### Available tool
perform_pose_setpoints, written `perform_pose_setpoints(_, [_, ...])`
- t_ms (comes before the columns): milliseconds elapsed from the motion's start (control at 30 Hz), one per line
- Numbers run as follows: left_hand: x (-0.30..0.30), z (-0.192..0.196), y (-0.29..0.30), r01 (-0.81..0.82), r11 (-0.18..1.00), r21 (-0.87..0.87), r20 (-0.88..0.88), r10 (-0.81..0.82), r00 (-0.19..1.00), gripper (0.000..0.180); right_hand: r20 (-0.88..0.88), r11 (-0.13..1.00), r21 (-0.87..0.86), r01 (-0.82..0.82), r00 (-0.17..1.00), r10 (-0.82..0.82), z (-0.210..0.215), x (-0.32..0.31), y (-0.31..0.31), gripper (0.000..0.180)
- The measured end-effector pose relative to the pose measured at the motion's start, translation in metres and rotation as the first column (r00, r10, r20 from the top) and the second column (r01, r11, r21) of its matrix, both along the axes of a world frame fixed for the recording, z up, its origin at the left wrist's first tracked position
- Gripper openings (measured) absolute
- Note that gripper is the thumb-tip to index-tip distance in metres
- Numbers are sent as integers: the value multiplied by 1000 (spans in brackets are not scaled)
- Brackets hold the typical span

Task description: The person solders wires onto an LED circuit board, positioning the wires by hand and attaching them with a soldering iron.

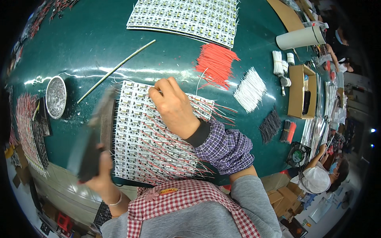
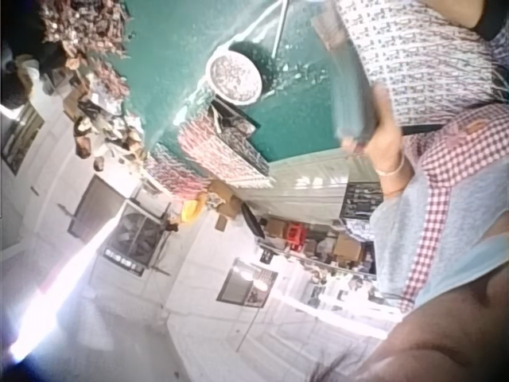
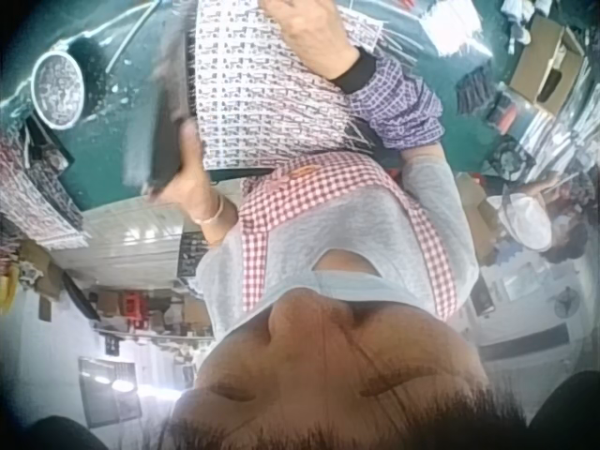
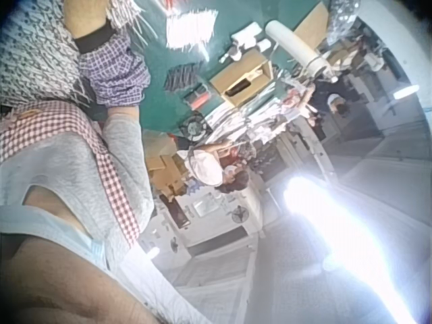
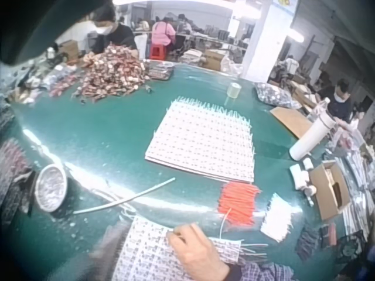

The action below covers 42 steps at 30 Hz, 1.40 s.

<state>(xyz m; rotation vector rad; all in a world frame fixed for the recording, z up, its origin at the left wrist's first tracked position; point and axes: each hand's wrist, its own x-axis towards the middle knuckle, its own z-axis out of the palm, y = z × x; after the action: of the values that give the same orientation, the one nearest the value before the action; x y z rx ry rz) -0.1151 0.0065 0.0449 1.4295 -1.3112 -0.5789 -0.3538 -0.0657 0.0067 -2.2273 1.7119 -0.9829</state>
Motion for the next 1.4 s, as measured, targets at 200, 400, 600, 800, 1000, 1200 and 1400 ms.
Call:
perform_pose_setpoints(200, [102, 51, -27, -475, 802, -363, -49, 492, 869, 21, 15, 1000, 10, -14, 1000, 14, 3, 1, -1, 29])
perform_pose_setpoints(400, [84, 18, -33, -386, 918, 95, -125, 395, 910, 25, -53, 999, 5, -33, 998, 33, -2, -1, -2, 24])
perform_pose_setpoints(600, [19, 30, -8, -73, 978, 197, -386, 146, 911, 46, 5, 1000, 16, -19, 1000, 19, 1, -1, 2, 34])
perform_pose_setpoints(800, [-3, 29, 10, 173, 878, 447, -472, 67, 879, 39, 34, 999, -20, -26, 999, 27, 12, 4, 13, 34])
perform_pose_setpoints(1000, [1, -2, 25, 226, 894, 386, -202, -157, 967, 36, 72, 998, -9, -58, 996, 59, 2, 7, 17, 35])
perform_pose_setpoints(1200, [-4, 0, 20, 232, 889, 394, -165, -180, 970, 35, 67, 998, 7, -56, 996, 56, 1, 7, 17, 35])
perform_pose_setpoints(1400, [-8, 7, 17, 248, 860, 446, -150, -201, 968, 32, 48, 998, 22, -51, 998, 50, 2, 7, 17, 35])
